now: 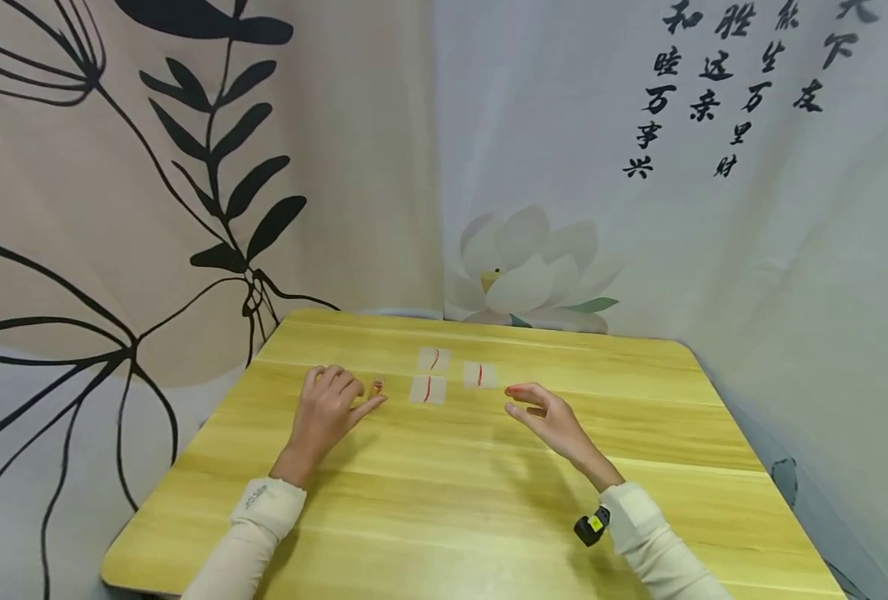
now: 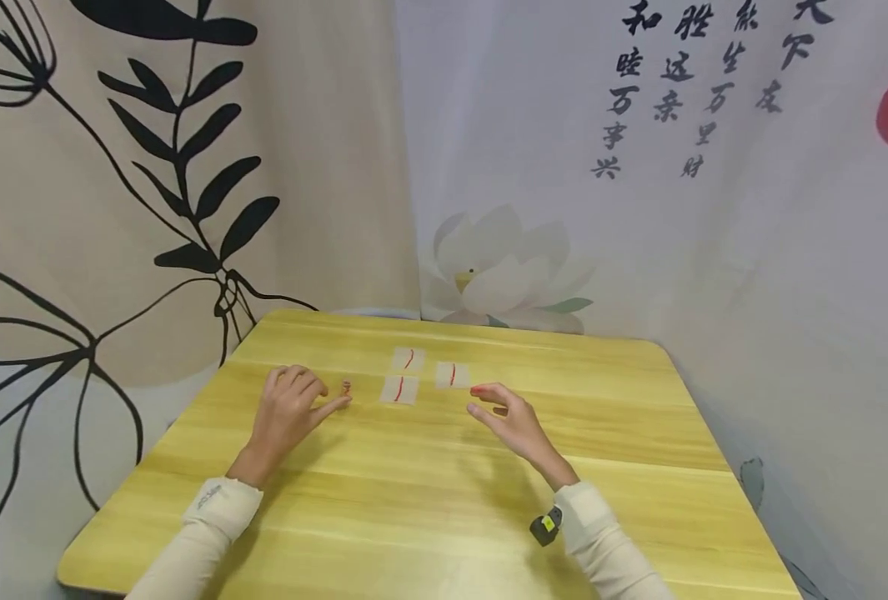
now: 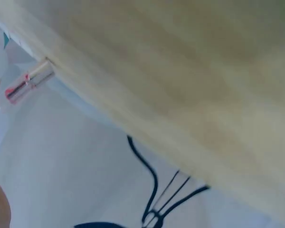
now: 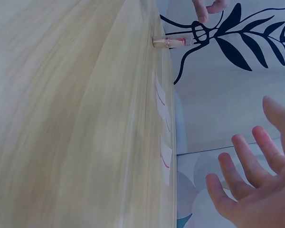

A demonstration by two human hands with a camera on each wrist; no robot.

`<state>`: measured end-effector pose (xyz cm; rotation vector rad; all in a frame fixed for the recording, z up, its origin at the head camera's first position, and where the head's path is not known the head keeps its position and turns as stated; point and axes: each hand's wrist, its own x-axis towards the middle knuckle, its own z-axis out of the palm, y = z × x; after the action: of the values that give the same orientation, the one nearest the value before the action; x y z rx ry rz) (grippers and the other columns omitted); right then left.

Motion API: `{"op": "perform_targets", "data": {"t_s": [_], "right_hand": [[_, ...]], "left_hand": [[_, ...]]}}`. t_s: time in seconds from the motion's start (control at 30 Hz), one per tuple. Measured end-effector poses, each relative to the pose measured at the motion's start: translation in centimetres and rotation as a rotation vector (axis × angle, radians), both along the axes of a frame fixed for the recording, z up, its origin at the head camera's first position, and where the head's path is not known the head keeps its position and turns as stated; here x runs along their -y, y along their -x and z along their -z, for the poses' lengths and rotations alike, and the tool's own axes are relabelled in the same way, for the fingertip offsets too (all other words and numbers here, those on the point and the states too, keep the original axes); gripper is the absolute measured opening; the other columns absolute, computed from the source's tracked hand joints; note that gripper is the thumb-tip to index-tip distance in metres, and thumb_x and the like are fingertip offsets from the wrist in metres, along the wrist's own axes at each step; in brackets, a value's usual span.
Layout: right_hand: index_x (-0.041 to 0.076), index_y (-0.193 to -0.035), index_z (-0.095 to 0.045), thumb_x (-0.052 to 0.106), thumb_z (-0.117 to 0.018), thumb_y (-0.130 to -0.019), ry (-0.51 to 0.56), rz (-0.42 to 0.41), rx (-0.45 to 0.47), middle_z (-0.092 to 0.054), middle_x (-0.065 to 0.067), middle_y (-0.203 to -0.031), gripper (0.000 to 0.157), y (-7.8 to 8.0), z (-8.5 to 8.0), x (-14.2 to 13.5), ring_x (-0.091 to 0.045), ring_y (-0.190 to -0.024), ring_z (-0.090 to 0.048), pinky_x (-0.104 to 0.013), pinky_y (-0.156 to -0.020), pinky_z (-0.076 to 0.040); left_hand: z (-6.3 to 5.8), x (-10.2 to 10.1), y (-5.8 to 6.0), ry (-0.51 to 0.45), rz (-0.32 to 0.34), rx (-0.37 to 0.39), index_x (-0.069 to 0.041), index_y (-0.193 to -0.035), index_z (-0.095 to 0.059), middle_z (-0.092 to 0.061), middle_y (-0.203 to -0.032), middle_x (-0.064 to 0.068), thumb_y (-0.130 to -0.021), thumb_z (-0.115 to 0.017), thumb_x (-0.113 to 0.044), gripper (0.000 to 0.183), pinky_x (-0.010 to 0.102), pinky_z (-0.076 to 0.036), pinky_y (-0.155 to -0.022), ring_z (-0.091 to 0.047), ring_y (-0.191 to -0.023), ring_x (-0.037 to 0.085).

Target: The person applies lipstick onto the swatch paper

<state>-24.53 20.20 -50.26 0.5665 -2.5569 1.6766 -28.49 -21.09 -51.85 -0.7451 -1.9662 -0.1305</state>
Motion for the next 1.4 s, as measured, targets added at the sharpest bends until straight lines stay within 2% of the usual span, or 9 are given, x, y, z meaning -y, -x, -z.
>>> {"op": "perform_targets", "data": {"t_s": [0.1, 0.2, 0.3, 0.4, 0.5, 0.77, 0.93, 1.2, 1.4], "right_hand": [[0.01, -0.139, -0.061, 0.032, -0.069, -0.102, 0.004, 0.004, -0.008, -0.064, -0.013, -0.142, 0.043, 0.2, -0.3, 0.1, -0.039, -0.133, -0.056, -0.059, -0.109, -0.044], [0.011, -0.14, -0.061, 0.033, -0.068, -0.103, -0.003, -0.013, -0.001, -0.063, -0.012, -0.143, 0.044, 0.2, -0.4, 0.3, -0.037, -0.134, -0.056, -0.058, -0.109, -0.044], [0.01, -0.141, -0.06, 0.033, -0.068, -0.103, -0.015, -0.023, 0.001, -0.062, -0.013, -0.144, 0.046, 0.1, -0.5, 0.5, -0.038, -0.134, -0.056, -0.057, -0.109, -0.044], [0.009, -0.141, -0.06, 0.033, -0.068, -0.102, -0.021, -0.011, -0.005, -0.063, -0.013, -0.142, 0.046, 0.1, -0.4, 0.7, -0.038, -0.133, -0.057, -0.058, -0.109, -0.045], [0.009, -0.14, -0.06, 0.033, -0.068, -0.103, -0.025, -0.008, -0.009, -0.063, -0.013, -0.142, 0.045, 0.1, -0.3, 0.5, -0.038, -0.132, -0.057, -0.058, -0.108, -0.045], [0.01, -0.14, -0.061, 0.038, -0.067, -0.102, -0.063, -0.011, 0.019, -0.063, -0.013, -0.142, 0.047, 0.3, -0.1, -0.1, -0.035, -0.133, -0.058, -0.053, -0.108, -0.047], [0.009, -0.14, -0.061, 0.038, -0.067, -0.103, -0.087, 0.017, 0.037, -0.063, -0.013, -0.142, 0.047, 0.5, 0.1, -0.6, -0.034, -0.134, -0.057, -0.053, -0.109, -0.046], [0.012, -0.139, -0.062, 0.039, -0.068, -0.102, -0.113, 0.033, 0.044, -0.063, -0.008, -0.142, 0.046, -0.1, -0.1, -1.4, -0.031, -0.134, -0.056, -0.055, -0.11, -0.045], [0.011, -0.139, -0.062, 0.037, -0.068, -0.102, -0.112, 0.066, 0.057, -0.063, -0.009, -0.142, 0.046, -0.9, -0.1, -2.7, -0.032, -0.134, -0.057, -0.054, -0.11, -0.045]], "left_hand": [[-0.8, -0.2, 0.2, 0.066, 0.012, -0.153, -0.006, -0.073, -0.063, -0.067, -0.075, 0.009, -0.089, -0.08, -0.048, 0.047, 0.051, -0.053, -0.077, -0.065, -0.078, 0.03], [-1.0, 0.0, 0.3, 0.101, 0.012, -0.218, -0.005, -0.069, -0.063, -0.067, -0.072, 0.008, -0.101, -0.067, -0.048, 0.053, 0.05, -0.055, -0.073, -0.065, -0.074, 0.029], [-0.8, 0.2, 0.2, 0.115, 0.012, -0.232, -0.005, -0.066, -0.063, -0.068, -0.069, 0.008, -0.098, -0.072, -0.044, 0.051, 0.048, -0.055, -0.071, -0.065, -0.071, 0.028], [-0.4, 0.3, 0.2, 0.113, -0.02, -0.118, -0.007, -0.069, -0.065, -0.07, -0.072, 0.006, -0.086, -0.084, -0.041, 0.042, 0.047, -0.053, -0.075, -0.064, -0.075, 0.027], [-0.3, 0.1, 0.6, 0.083, -0.072, 0.089, -0.01, -0.075, -0.069, -0.072, -0.078, 0.004, -0.081, -0.089, -0.041, 0.037, 0.047, -0.049, -0.08, -0.063, -0.08, 0.025], [-0.9, -0.4, 1.6, 0.017, -0.216, 0.598, -0.009, -0.107, -0.077, -0.076, -0.111, 0.007, -0.09, -0.082, -0.042, 0.037, 0.053, -0.045, -0.097, -0.066, -0.106, 0.029], [-1.5, -2.3, 2.9, 0.011, -0.182, 0.845, -0.006, -0.124, -0.073, -0.073, -0.122, 0.009, -0.096, -0.077, -0.037, 0.042, 0.057, -0.043, -0.102, -0.062, -0.117, 0.032], [-1.3, -7.0, 5.2, 0.092, -0.157, 0.922, -0.001, -0.116, -0.076, -0.074, -0.11, 0.012, -0.095, -0.078, -0.035, 0.04, 0.059, -0.045, -0.094, -0.064, -0.104, 0.034], [-0.9, -8.7, 5.8, 0.126, -0.173, 0.926, -0.008, -0.071, -0.066, -0.062, -0.076, 0.004, -0.096, -0.076, -0.025, 0.032, 0.051, -0.041, -0.079, -0.055, -0.08, 0.027]]}}
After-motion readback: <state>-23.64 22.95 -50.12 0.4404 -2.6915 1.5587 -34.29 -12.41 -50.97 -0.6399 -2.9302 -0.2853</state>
